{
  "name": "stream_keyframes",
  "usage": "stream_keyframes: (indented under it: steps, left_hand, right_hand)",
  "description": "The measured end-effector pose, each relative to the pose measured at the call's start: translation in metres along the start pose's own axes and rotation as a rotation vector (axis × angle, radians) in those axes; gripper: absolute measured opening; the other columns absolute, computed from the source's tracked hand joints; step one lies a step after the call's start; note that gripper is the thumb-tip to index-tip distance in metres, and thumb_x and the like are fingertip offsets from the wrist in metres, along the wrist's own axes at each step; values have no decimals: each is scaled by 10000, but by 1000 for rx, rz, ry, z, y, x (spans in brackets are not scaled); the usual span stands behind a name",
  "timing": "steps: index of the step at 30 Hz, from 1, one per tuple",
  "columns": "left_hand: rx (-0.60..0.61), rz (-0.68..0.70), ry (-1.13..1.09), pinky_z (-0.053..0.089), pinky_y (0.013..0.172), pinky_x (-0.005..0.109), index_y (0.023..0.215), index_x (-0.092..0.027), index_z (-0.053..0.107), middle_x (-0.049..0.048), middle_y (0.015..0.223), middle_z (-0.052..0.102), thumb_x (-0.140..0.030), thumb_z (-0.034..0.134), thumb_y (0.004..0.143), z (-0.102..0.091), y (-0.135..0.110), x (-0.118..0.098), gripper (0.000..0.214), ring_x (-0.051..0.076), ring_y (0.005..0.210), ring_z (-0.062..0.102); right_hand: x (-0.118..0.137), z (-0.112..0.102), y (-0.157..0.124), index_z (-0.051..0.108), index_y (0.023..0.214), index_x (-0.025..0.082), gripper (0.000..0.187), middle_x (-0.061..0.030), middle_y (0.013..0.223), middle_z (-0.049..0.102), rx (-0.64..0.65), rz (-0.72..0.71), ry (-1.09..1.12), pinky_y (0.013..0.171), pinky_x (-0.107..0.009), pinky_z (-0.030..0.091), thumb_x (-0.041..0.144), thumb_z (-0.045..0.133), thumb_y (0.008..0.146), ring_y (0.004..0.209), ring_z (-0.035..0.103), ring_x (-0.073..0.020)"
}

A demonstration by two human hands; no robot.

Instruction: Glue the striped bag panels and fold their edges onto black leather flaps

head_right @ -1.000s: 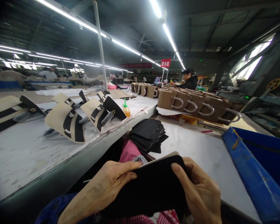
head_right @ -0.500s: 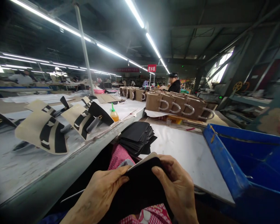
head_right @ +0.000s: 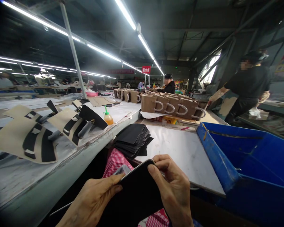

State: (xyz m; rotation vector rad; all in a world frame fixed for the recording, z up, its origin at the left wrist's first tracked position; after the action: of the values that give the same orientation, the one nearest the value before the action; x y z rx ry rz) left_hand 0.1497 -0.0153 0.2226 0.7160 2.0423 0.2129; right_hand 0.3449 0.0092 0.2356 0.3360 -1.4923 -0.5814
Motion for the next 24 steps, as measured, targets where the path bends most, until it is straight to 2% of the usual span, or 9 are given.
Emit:
stream_keyframes:
  steps: [7,13,18,24]
  left_hand:
    - [36,-25,24,456,531,167,955,-174,681,28,740,678,-378,383,1030,0,-1,4,368,123,590,614]
    - [-15,-115,7,453,540,155,1175,-240,671,-7,724,678,-457,436,1011,-3,-4,12,360,109,565,606]
    - [-41,-74,-39,336,461,173,906,-195,653,-39,623,509,-395,398,1031,-1,-3,8,347,81,496,430]
    - [-80,-5,16,259,458,214,836,-180,595,-59,598,392,-314,403,1034,-1,0,1,307,74,491,357]
  right_hand:
    - [0,2,0,657,676,213,191,-16,839,626,-22,-36,-26,612,-195,502,290,754,820,740,613,-142]
    - [6,6,-3,655,693,220,166,-8,837,619,-54,-95,-31,622,-205,491,259,743,828,733,601,-136]
    - [3,5,-4,670,699,227,157,-13,826,626,-60,-96,22,609,-199,479,258,748,831,751,594,-141]
    - [-20,3,5,666,641,208,238,-35,811,642,8,49,162,667,-217,510,336,813,778,781,610,-158]
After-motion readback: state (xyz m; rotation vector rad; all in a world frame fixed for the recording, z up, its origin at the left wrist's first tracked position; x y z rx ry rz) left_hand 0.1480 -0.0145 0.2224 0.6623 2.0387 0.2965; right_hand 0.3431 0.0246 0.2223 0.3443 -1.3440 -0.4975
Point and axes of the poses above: each hand's wrist, its own y-axis towards the middle knuckle, its own z-axis out of the palm, x = y × z, the point moved 4 cm from there along y, towards the middle knuckle
